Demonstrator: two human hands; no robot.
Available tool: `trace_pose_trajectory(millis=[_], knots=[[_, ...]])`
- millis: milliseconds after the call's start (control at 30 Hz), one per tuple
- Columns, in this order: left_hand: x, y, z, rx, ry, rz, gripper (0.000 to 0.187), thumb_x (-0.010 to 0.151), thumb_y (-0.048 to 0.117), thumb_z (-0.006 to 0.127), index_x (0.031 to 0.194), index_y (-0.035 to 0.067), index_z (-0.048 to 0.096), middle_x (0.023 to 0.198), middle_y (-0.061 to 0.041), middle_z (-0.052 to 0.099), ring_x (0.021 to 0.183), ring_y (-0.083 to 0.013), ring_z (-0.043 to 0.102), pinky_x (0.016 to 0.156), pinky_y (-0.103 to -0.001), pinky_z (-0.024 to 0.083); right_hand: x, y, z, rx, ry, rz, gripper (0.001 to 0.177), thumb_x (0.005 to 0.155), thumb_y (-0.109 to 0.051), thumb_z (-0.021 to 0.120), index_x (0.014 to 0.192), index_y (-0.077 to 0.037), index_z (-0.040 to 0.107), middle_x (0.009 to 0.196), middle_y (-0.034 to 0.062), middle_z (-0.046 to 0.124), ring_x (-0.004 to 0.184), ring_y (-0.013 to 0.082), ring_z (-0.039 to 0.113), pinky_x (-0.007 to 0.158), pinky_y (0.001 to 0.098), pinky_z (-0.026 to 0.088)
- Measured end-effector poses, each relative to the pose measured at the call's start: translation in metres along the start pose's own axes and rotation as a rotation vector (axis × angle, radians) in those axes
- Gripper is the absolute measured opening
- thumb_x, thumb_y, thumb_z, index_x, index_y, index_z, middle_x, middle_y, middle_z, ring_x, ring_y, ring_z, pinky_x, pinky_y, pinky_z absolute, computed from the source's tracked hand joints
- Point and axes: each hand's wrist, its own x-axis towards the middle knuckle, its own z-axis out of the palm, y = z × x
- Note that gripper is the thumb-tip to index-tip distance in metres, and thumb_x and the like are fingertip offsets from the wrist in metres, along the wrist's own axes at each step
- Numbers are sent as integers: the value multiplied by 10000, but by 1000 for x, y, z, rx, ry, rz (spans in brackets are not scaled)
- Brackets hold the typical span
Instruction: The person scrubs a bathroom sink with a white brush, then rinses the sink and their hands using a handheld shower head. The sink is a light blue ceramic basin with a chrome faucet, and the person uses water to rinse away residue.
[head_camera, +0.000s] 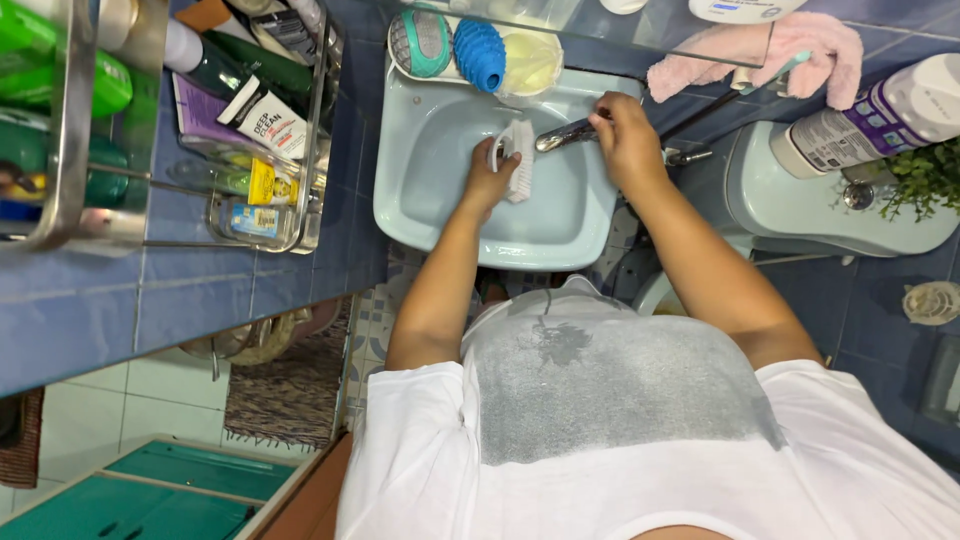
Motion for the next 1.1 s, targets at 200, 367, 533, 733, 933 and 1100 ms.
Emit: trace_pose_trajectory(millis=[200,367,533,733,933,1100], knots=[[3,-38,-15,144,129,-16,647,880,84,582,1426,42,239,1348,-186,440,1231,-309,477,998,-345,410,-66,18,57,90,167,51,199,952,-169,620,1064,-18,555,1036,128,540,949,249,550,860,384,458],[-13,-37,-24,357,192,-77,799,799,23,613,1458,76,163,1361,-229,420,1226,-361,470,1005,-370,412,-42,83,150,937,-280,805,276,985,-224,527,1054,29,610,914,86,616,785,147,581,730,270,506],[-10,-48,-18,252,216,109,743,788,57,625,1426,32,246,1327,-243,470,1185,-364,533,981,-396,466,-5,93,182,1061,-368,954,362,985,-282,455,1050,49,587,948,130,645,848,188,641,799,284,552],[-6,-59,-18,629,311,214,611,805,213,718,1297,-7,430,1211,-277,463,1119,-436,468,959,-478,381,-2,102,189,1434,-300,1015,299,994,-213,479,1022,75,553,955,171,634,910,250,641,893,335,554],[-2,-52,-9,502,326,379,251,895,124,561,1115,24,627,1125,-179,594,1038,-324,587,914,-418,481,-8,102,175,1613,-235,1022,262,989,-164,474,996,87,547,930,161,622,934,291,638,860,347,565],[7,-38,23,-382,-145,-86,281,967,182,445,1150,10,571,1061,-166,627,922,-249,612,852,-381,516,-14,90,149,1747,-249,1052,161,962,-54,471,965,101,517,973,210,630,958,331,654,889,371,557]])
